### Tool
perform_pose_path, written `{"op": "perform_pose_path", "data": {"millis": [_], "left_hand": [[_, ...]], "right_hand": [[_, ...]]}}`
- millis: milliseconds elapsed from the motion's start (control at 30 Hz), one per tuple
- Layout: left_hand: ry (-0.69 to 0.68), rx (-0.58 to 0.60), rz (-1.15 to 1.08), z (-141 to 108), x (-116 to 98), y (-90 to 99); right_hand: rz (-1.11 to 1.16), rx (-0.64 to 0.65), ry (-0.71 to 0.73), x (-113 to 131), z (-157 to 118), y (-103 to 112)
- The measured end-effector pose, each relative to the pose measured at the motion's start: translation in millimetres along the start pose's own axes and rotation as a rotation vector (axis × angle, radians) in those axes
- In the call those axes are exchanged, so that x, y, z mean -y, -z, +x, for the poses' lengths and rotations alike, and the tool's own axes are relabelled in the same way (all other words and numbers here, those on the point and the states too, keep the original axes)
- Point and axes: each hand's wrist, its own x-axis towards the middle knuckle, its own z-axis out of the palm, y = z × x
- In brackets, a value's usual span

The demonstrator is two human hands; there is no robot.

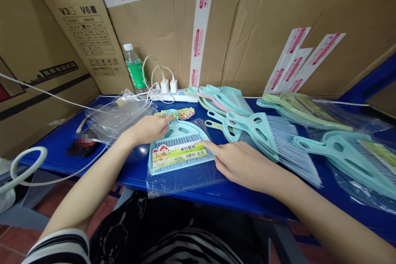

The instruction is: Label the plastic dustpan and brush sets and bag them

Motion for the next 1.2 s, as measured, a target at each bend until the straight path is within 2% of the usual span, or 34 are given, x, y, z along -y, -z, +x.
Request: {"op": "perform_pose_path", "data": {"millis": [200, 367, 833, 1000, 1200], "left_hand": [[-0.044, -0.102, -0.015, 1, 4, -7.7], [-0.022, -0.125, -0.01, 3, 5, -11.9], [0.073, -0.023, 0.028, 3, -2, -4.8], [0.058, -0.046, 0.015, 3, -1, -6.8], [0.021, -0.094, 0.024, 4, 3, -11.7]], "right_hand": [[-0.018, 0.01, -0.006, 0, 0, -1], [-0.041, 0.009, -0.005, -1, 1, -1], [-0.009, -0.057, -0.061, -2, -1, 1], [0.048, -0.091, -0.01, -8, -2, -5], [0.085, -0.098, -0.015, -10, -1, -3]]}}
